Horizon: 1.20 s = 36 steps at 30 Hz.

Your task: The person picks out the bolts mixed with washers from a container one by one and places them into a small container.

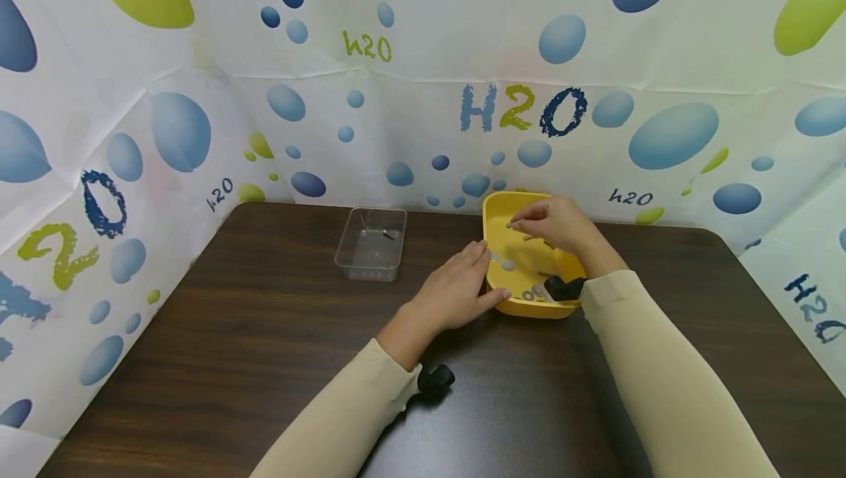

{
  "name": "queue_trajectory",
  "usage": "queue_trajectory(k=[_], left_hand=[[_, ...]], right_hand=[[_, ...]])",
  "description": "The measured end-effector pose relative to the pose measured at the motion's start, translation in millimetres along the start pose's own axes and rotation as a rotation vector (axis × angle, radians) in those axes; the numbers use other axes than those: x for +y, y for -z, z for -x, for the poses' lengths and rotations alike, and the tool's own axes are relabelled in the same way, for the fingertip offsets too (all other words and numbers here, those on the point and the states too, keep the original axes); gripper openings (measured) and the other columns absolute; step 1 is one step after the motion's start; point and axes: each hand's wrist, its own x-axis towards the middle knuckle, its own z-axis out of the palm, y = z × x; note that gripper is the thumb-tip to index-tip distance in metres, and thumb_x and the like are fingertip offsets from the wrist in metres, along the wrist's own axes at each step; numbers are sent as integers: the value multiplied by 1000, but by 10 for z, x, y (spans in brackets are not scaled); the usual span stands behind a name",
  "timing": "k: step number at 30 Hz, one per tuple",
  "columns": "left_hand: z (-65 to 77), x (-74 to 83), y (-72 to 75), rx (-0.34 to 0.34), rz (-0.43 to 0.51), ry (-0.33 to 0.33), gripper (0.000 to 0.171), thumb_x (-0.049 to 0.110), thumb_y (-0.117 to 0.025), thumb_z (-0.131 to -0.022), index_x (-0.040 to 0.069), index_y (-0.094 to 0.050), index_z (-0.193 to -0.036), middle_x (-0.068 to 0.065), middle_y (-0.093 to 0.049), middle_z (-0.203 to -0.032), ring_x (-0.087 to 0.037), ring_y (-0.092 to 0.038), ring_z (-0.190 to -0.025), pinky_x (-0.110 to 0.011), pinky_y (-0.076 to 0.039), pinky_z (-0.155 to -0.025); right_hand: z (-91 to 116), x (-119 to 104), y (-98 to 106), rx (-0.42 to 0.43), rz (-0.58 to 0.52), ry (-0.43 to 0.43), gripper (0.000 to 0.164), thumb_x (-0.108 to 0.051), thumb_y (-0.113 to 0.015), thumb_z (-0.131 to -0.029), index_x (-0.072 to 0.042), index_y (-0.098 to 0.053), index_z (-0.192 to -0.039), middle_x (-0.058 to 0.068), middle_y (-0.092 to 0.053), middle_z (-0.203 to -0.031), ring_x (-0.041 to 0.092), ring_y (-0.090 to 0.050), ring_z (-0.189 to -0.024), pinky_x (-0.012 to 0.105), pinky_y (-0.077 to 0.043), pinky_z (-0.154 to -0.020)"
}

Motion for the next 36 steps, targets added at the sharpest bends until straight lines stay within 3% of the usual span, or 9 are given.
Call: queue_trajectory(k=[7, 13, 21, 27, 30, 36], left_hand=[[9, -14, 6, 15, -4, -13, 84, 61, -45, -97, 3, -26, -155, -9, -18, -165, -22, -17, -152, -38, -22, -122], [27, -26, 26, 29, -6, -12, 84, 60, -45, -97, 3, -26, -155, -11, -18, -165, -23, -16, -152, -39, -21, -122], [123, -126, 108, 43, 7, 15, 84, 63, -44, -97, 6, -26, -156, -7, -15, -165, -20, -12, -153, -38, -16, -123], [244, -321, 255, 101, 63, 31, 80, 60, -46, -97, 6, -28, -155, -5, -20, -165, -20, -16, -152, -40, -20, -122], [318, -481, 344, 147, 108, 52, 78, 57, -48, -98, 7, -29, -155, -4, -23, -164, -22, -19, -152, -44, -23, -121], [523, -879, 494, 231, 162, 118, 77, 56, -47, -99, 7, -29, -155, -7, -25, -163, -24, -21, -151, -50, -24, -120]], right_hand=[[-13, -101, -12, 83, -26, 75, 35, -43, -65, -94, -17, -74, -114, 9, -71, -115, 32, -68, -96, 39, -58, -82], [-8, -212, -23, 127, -46, 116, 32, -43, -65, -93, -19, -76, -110, 6, -73, -111, 29, -69, -92, 41, -59, -77], [-16, -378, -82, 148, -52, 167, 36, -42, -66, -93, -14, -75, -113, 9, -71, -115, 25, -68, -99, 43, -58, -87], [-27, -559, -160, 145, -87, 198, 29, -39, -67, -92, -17, -76, -109, 4, -73, -110, 22, -66, -100, 43, -57, -88], [-32, -658, -207, 142, -106, 227, 26, -37, -68, -92, -18, -77, -107, 2, -72, -109, 21, -65, -102, 43, -55, -94], [-48, -856, -320, 171, -83, 279, 22, -37, -69, -91, -19, -78, -102, 0, -73, -103, 19, -65, -95, 40, -56, -90]])
